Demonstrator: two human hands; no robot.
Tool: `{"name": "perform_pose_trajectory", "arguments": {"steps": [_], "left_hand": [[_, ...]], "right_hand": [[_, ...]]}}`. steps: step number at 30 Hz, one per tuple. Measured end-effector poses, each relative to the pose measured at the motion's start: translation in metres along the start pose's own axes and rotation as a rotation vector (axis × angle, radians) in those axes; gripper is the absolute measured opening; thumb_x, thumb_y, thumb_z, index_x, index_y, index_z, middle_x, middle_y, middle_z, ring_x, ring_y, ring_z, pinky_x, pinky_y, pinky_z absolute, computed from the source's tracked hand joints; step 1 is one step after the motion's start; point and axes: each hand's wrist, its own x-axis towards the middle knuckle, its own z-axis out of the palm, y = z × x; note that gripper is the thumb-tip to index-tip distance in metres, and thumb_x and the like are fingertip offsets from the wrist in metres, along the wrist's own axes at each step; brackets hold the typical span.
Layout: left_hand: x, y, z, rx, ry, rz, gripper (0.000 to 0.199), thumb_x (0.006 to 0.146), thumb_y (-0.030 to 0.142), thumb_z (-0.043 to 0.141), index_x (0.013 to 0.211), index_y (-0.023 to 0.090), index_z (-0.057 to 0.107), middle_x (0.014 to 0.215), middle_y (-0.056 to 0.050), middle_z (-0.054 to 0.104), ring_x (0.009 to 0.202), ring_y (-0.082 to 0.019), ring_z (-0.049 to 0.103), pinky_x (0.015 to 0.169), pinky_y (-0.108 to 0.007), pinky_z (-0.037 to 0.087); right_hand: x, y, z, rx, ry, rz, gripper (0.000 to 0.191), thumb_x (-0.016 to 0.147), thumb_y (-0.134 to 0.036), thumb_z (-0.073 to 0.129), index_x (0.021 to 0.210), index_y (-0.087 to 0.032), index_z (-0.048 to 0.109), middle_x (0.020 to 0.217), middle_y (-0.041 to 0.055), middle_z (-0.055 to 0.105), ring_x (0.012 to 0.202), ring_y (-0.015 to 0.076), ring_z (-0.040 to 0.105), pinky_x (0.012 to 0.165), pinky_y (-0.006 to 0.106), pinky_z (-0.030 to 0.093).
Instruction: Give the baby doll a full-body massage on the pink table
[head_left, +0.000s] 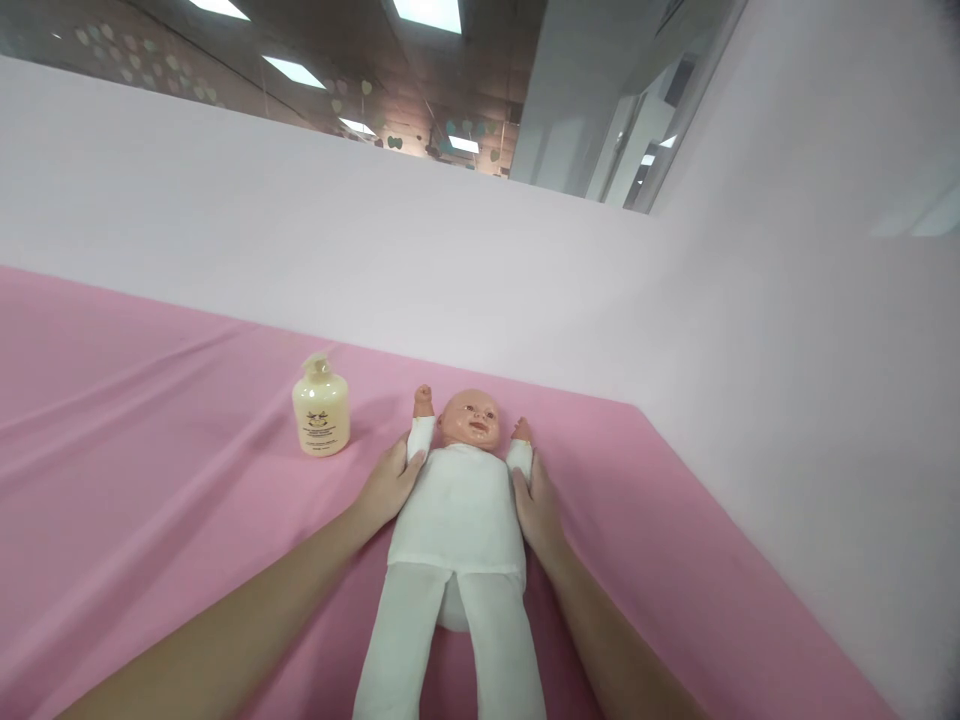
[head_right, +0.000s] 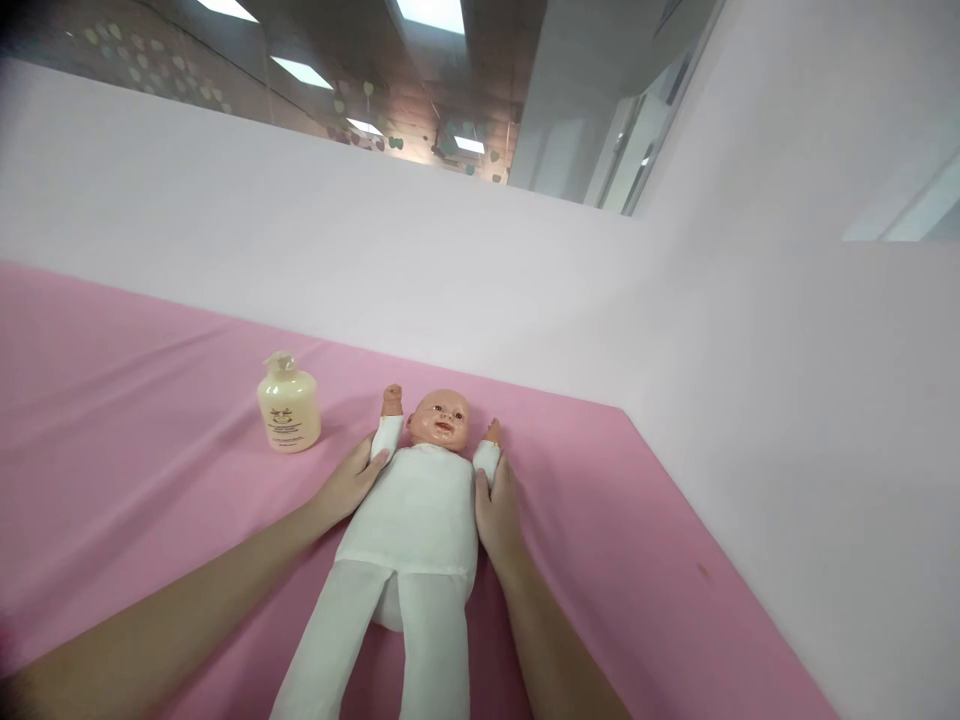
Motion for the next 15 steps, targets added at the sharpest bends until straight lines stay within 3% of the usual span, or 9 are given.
{"name": "perform_pose_trajectory", "arguments": {"steps": [5, 8, 12, 15], "left_hand": [[0.000, -0.006, 0.000, 0.048, 0.021, -0.067, 0.045, 0.102, 0.053, 0.030, 0.103, 0.018, 0.059, 0.090, -0.008, 0.069, 0.087, -0.027, 0.066, 0.080, -0.041, 0.049], [0.000, -0.006, 0.000, 0.044, 0.030, -0.047, 0.044, 0.101, 0.053, 0.031, 0.102, 0.019, 0.059, 0.088, -0.008, 0.069, 0.086, -0.027, 0.066, 0.080, -0.040, 0.049], [-0.001, -0.004, -0.001, 0.005, 0.034, -0.064, 0.040, 0.099, 0.049, 0.034, 0.106, 0.019, 0.060, 0.091, -0.008, 0.070, 0.089, -0.027, 0.066, 0.084, -0.042, 0.050], [-0.001, -0.002, -0.003, -0.130, 0.016, -0.078, 0.039, 0.096, 0.041, 0.037, 0.118, 0.020, 0.062, 0.108, -0.008, 0.071, 0.104, -0.027, 0.064, 0.094, -0.044, 0.049]], "right_hand": [[-0.001, 0.014, 0.003, 0.063, 0.028, 0.092, 0.057, 0.100, -0.044, 0.044, 0.153, -0.024, 0.040, 0.152, 0.0091, 0.051, 0.144, 0.0244, 0.044, 0.121, 0.050, 0.032], [-0.002, 0.026, 0.003, 0.053, 0.068, 0.140, 0.056, 0.099, -0.043, 0.044, 0.150, -0.022, 0.046, 0.148, 0.0102, 0.056, 0.140, 0.0261, 0.049, 0.117, 0.051, 0.037], [0.000, 0.026, 0.000, 0.070, 0.037, 0.169, 0.053, 0.095, -0.037, 0.047, 0.146, -0.024, 0.052, 0.135, 0.0075, 0.066, 0.127, 0.0279, 0.061, 0.106, 0.049, 0.048], [0.003, 0.015, -0.004, 0.128, -0.001, 0.214, 0.053, 0.089, -0.031, 0.050, 0.142, -0.024, 0.058, 0.130, 0.0055, 0.070, 0.122, 0.0296, 0.063, 0.104, 0.050, 0.050]]}}
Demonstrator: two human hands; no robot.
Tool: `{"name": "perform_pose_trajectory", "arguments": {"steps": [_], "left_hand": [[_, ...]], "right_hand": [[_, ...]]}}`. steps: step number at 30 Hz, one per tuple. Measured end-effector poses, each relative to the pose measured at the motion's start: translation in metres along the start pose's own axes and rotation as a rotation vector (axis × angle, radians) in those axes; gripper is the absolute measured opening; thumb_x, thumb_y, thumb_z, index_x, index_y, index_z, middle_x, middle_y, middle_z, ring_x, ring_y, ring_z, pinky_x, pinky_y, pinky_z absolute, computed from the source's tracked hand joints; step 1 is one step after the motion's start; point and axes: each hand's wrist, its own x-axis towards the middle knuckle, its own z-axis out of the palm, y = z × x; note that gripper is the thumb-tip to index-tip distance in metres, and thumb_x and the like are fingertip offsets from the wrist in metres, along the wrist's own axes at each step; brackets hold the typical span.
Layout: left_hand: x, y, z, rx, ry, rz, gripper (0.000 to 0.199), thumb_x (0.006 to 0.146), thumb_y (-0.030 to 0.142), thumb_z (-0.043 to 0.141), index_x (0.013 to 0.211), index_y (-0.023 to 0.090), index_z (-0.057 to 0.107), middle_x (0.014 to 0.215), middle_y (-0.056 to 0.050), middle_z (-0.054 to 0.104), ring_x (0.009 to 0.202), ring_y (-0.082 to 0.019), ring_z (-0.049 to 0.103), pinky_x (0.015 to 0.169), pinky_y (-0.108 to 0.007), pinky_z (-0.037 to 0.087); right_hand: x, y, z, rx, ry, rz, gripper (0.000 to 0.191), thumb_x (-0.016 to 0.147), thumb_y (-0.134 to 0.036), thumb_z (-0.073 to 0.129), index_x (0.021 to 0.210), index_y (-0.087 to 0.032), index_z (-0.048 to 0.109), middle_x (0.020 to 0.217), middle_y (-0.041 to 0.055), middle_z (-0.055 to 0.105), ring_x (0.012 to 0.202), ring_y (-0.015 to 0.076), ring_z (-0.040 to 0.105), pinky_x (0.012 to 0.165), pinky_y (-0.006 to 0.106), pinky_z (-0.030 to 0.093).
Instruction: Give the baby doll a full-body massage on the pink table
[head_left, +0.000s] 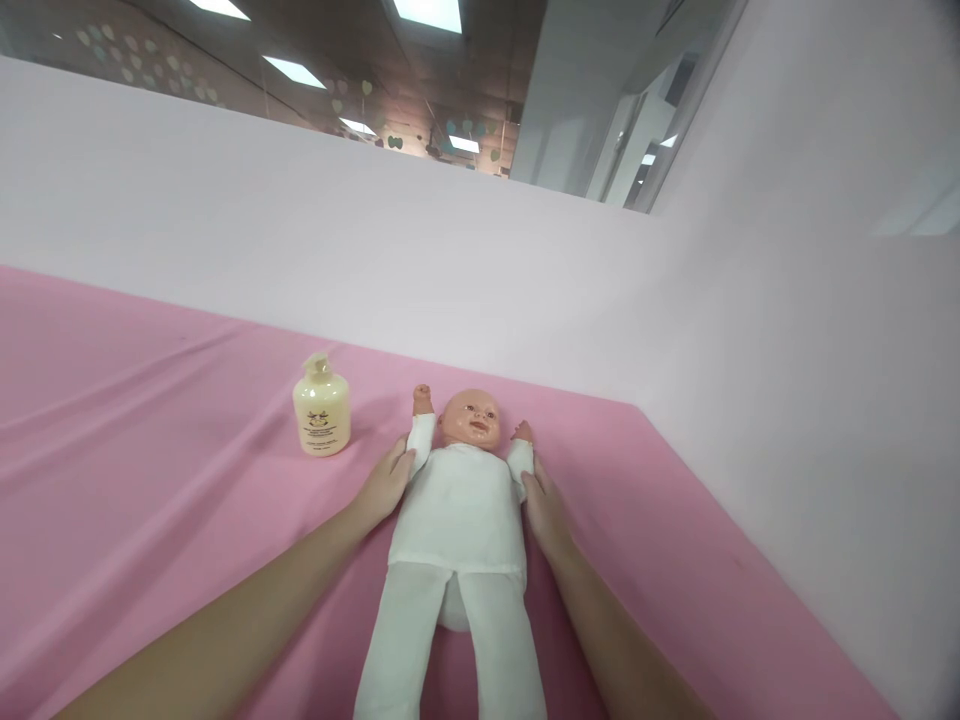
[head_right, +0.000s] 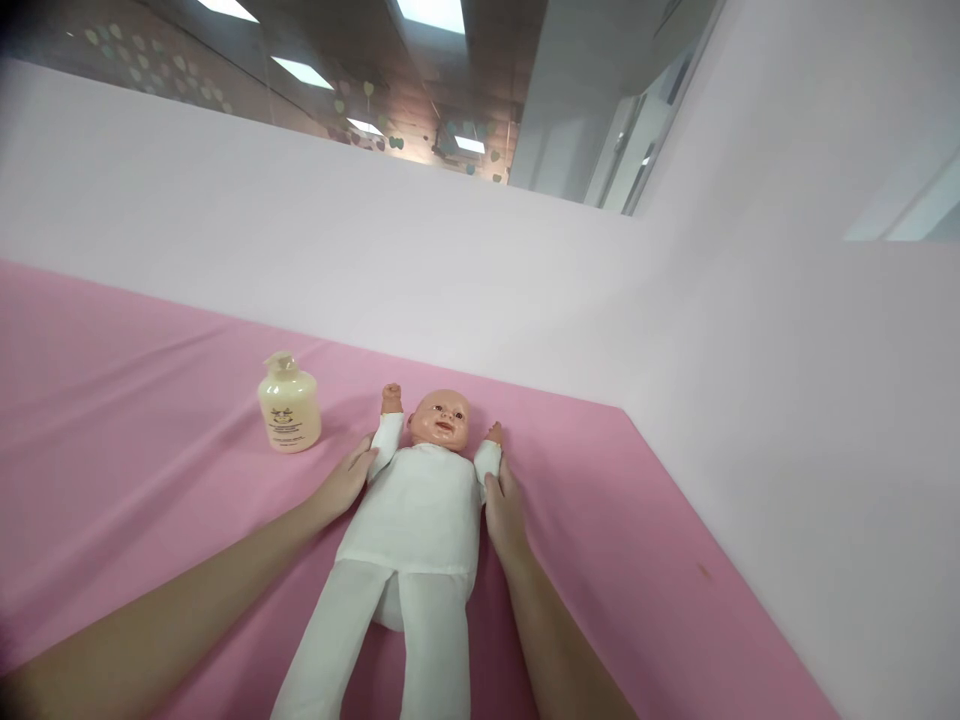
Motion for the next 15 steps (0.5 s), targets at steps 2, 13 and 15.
{"name": "perform_pose_trajectory", "arguments": {"steps": [2, 13, 15], "left_hand": [[0.001, 0.002, 0.000, -0.129, -0.018, 0.002, 0.042, 0.090, 0.033, 0.041, 0.125, 0.021, 0.062, 0.121, -0.007, 0.069, 0.114, -0.027, 0.062, 0.099, -0.044, 0.048], [-0.001, 0.016, 0.001, -0.583, -0.131, -0.004, 0.025, 0.058, 0.014, 0.053, 0.069, 0.021, 0.074, 0.090, -0.006, 0.076, 0.097, -0.025, 0.068, 0.093, -0.042, 0.052], [-0.001, 0.020, 0.000, -0.612, -0.093, -0.017, 0.014, 0.057, 0.013, 0.058, 0.059, 0.021, 0.069, 0.076, -0.005, 0.074, 0.086, -0.023, 0.068, 0.090, -0.039, 0.052]], "right_hand": [[0.001, -0.007, -0.001, 0.054, -0.051, 0.053, 0.056, 0.085, -0.028, 0.051, 0.140, -0.024, 0.059, 0.133, 0.0044, 0.068, 0.123, 0.0303, 0.062, 0.105, 0.050, 0.048], [0.003, 0.007, -0.001, 0.492, -0.130, 0.028, 0.006, 0.062, -0.021, 0.069, 0.065, -0.025, 0.072, 0.080, 0.0019, 0.076, 0.087, 0.0236, 0.069, 0.084, 0.039, 0.054], [0.005, 0.007, -0.002, 0.475, -0.109, 0.024, 0.005, 0.061, -0.024, 0.074, 0.059, -0.026, 0.070, 0.072, 0.0020, 0.074, 0.085, 0.0229, 0.069, 0.083, 0.037, 0.053]]}}
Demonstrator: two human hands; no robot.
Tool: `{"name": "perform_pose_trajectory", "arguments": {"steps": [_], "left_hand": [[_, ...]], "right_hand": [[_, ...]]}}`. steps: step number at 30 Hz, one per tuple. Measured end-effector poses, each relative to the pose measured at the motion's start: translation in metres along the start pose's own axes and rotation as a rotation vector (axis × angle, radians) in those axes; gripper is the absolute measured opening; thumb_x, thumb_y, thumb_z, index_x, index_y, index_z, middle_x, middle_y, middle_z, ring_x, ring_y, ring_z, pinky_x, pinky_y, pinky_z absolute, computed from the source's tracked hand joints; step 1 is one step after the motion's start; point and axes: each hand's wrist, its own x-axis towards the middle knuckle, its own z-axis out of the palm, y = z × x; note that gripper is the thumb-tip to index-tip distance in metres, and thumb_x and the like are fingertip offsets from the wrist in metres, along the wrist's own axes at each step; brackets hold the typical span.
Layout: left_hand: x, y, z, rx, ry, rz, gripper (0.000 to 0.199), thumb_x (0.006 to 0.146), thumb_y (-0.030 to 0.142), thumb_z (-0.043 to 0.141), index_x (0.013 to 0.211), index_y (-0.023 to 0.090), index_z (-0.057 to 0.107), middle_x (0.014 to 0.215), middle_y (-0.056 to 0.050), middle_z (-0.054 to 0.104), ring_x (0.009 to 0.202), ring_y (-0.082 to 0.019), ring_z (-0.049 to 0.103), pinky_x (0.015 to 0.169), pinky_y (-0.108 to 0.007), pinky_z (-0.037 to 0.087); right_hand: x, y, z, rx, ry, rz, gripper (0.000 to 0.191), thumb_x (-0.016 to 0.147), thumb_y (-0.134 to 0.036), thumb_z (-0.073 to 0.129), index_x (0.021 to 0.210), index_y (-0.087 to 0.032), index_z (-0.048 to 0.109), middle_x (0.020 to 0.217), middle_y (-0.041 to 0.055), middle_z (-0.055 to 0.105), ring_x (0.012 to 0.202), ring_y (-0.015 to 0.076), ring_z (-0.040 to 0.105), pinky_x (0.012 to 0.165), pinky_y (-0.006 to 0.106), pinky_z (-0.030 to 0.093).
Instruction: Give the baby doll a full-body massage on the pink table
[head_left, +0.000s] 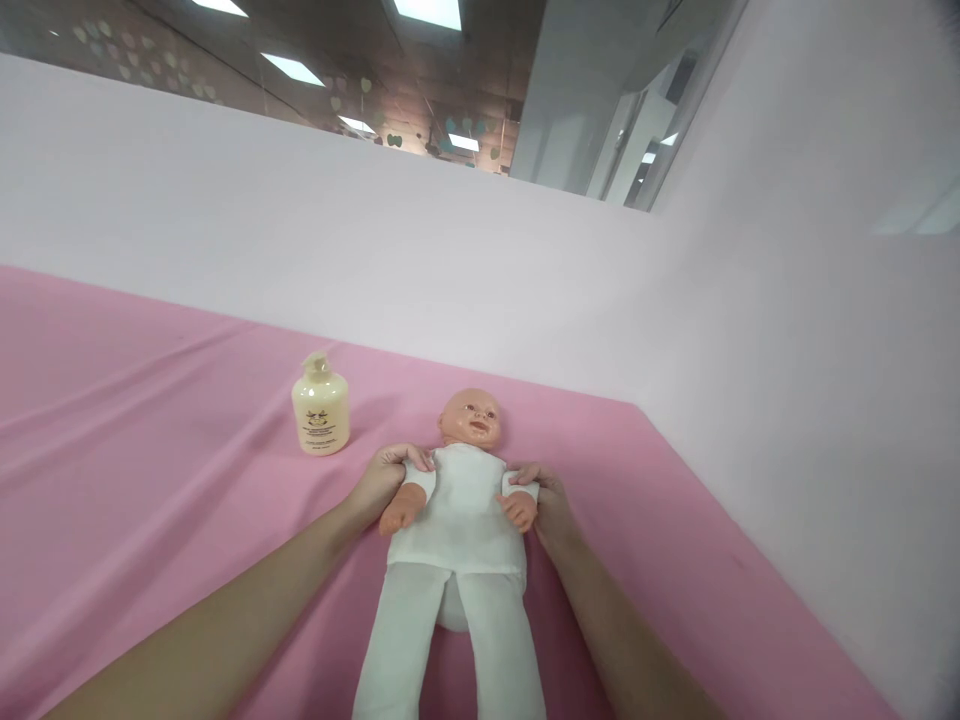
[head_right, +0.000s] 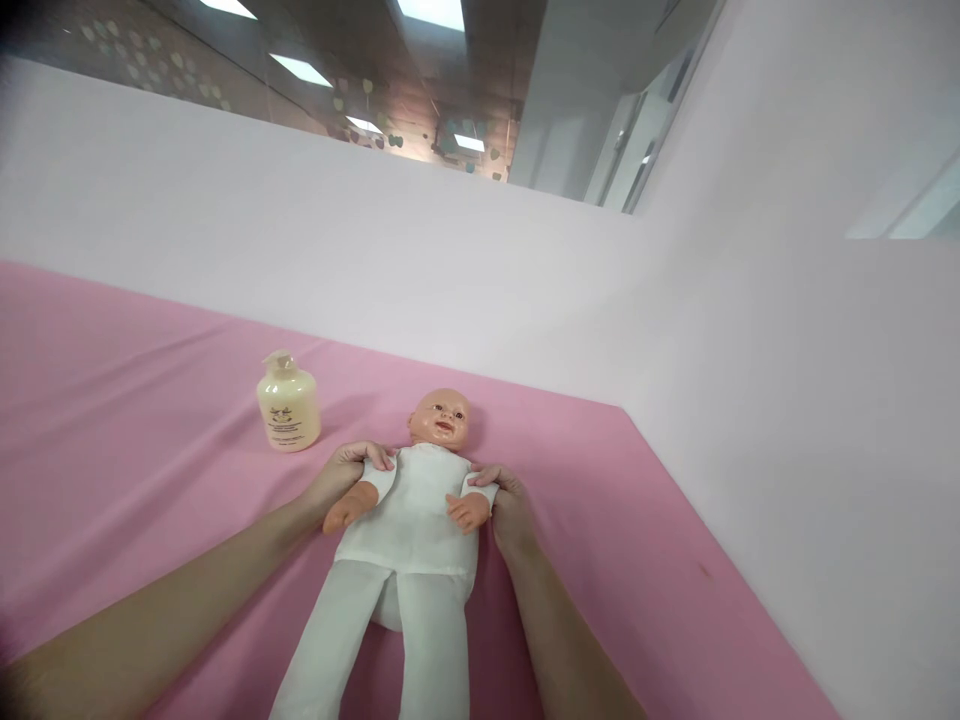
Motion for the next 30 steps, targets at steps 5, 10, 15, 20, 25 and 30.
{"name": "perform_pose_trajectory", "arguments": {"steps": [5, 10, 15, 20, 25, 30], "left_hand": [[0.001, 0.004, 0.001, -0.003, 0.027, -0.035, 0.009, 0.057, 0.013, 0.062, 0.054, 0.020, 0.067, 0.070, -0.004, 0.071, 0.085, -0.022, 0.067, 0.089, -0.036, 0.050], [-0.001, -0.002, -0.001, -0.041, 0.023, -0.148, 0.023, 0.060, 0.015, 0.060, 0.079, 0.018, 0.072, 0.094, -0.005, 0.075, 0.091, -0.022, 0.068, 0.082, -0.033, 0.051], [0.000, -0.007, -0.001, 0.114, 0.040, -0.093, 0.038, 0.072, 0.026, 0.063, 0.109, 0.019, 0.066, 0.107, -0.006, 0.072, 0.096, -0.023, 0.066, 0.082, -0.033, 0.051], [0.003, -0.012, -0.002, 0.314, 0.086, 0.051, 0.048, 0.076, 0.023, 0.055, 0.124, 0.019, 0.057, 0.127, -0.009, 0.065, 0.122, -0.025, 0.058, 0.106, -0.038, 0.043], [0.002, -0.013, -0.003, 0.495, 0.052, 0.022, 0.048, 0.084, 0.025, 0.046, 0.131, 0.018, 0.053, 0.131, -0.009, 0.063, 0.122, -0.024, 0.057, 0.106, -0.038, 0.042], [-0.001, -0.008, -0.002, 0.594, 0.072, -0.079, 0.037, 0.094, 0.039, 0.037, 0.117, 0.018, 0.058, 0.113, -0.009, 0.067, 0.110, -0.027, 0.059, 0.098, -0.040, 0.043]], "right_hand": [[0.004, -0.003, 0.000, -0.040, -0.012, 0.018, 0.015, 0.051, -0.020, 0.080, 0.050, -0.026, 0.066, 0.065, 0.0005, 0.070, 0.078, 0.0216, 0.067, 0.077, 0.034, 0.052], [0.002, -0.006, 0.005, 0.094, 0.002, 0.173, 0.010, 0.056, -0.019, 0.068, 0.063, -0.025, 0.072, 0.071, 0.0003, 0.073, 0.073, 0.0199, 0.066, 0.072, 0.032, 0.050], [-0.004, -0.019, 0.014, 0.099, 0.030, 0.189, 0.037, 0.061, -0.019, 0.058, 0.094, -0.024, 0.075, 0.089, 0.0000, 0.076, 0.082, 0.0199, 0.065, 0.072, 0.029, 0.048], [-0.007, -0.027, 0.016, -0.101, 0.133, 0.113, 0.041, 0.074, -0.027, 0.060, 0.113, -0.024, 0.070, 0.113, 0.0026, 0.074, 0.108, 0.0259, 0.063, 0.089, 0.035, 0.049], [-0.008, -0.027, 0.016, -0.263, 0.123, 0.155, 0.041, 0.083, -0.042, 0.063, 0.119, -0.026, 0.070, 0.122, 0.0042, 0.072, 0.117, 0.0288, 0.062, 0.100, 0.040, 0.046], [-0.009, -0.025, 0.017, -0.283, 0.137, 0.166, 0.039, 0.086, -0.050, 0.056, 0.110, -0.022, 0.071, 0.115, 0.0064, 0.073, 0.113, 0.0283, 0.062, 0.100, 0.039, 0.043]]}}
